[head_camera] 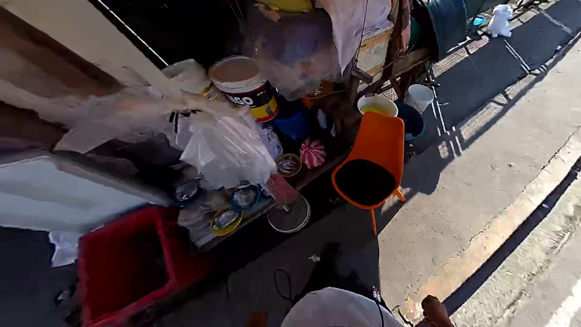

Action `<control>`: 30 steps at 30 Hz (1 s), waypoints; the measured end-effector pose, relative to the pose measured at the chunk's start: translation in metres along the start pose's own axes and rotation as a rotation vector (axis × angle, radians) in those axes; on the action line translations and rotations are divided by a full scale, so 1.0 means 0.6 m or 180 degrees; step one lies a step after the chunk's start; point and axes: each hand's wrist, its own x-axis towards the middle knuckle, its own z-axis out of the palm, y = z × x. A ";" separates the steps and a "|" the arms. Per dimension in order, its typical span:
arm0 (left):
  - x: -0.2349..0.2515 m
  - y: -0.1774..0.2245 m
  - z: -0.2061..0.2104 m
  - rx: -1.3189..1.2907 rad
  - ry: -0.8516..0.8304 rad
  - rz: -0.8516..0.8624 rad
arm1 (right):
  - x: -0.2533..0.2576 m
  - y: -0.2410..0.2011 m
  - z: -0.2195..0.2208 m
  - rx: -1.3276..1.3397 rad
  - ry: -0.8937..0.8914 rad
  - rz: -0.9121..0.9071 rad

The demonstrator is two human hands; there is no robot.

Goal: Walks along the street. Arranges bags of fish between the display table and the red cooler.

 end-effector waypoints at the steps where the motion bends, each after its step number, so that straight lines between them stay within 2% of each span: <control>1: -0.014 -0.047 0.054 -0.0519 -0.0039 -0.0306 | 0.011 -0.019 -0.015 -0.0133 0.0005 -0.0005; 3: -0.055 -0.114 0.155 -0.1785 0.0028 -0.0875 | 0.028 -0.058 -0.031 -0.0352 0.0045 -0.0041; 6: -0.124 -0.136 0.258 -0.3072 0.0067 -0.1568 | 0.034 -0.138 -0.028 -0.0767 0.0044 -0.0175; 10: -0.158 -0.127 0.337 -0.3871 -0.0052 -0.1743 | 0.019 -0.274 0.027 -0.1156 0.0046 -0.0406; 13: -0.151 -0.150 0.364 -0.3983 -0.0182 -0.1760 | 0.015 -0.368 0.091 -0.1452 -0.0099 -0.0752; 17: -0.127 -0.233 0.348 -0.4412 -0.0128 -0.1742 | -0.041 -0.493 0.207 -0.1614 -0.0120 -0.1088; 21: -0.093 -0.348 0.298 -0.4773 0.0270 -0.1732 | -0.104 -0.598 0.328 -0.1675 -0.0091 -0.1307; 24: -0.069 -0.419 0.244 -0.4930 0.0623 -0.1655 | -0.145 -0.671 0.410 -0.2033 -0.0124 -0.1405; 28: -0.058 -0.475 0.167 -0.5130 0.0912 -0.1621 | -0.163 -0.750 0.498 -0.2544 -0.0221 -0.1494; 30: -0.041 -0.489 0.152 -0.5278 0.0951 -0.1679 | -0.159 -0.788 0.536 -0.2747 -0.0273 -0.1476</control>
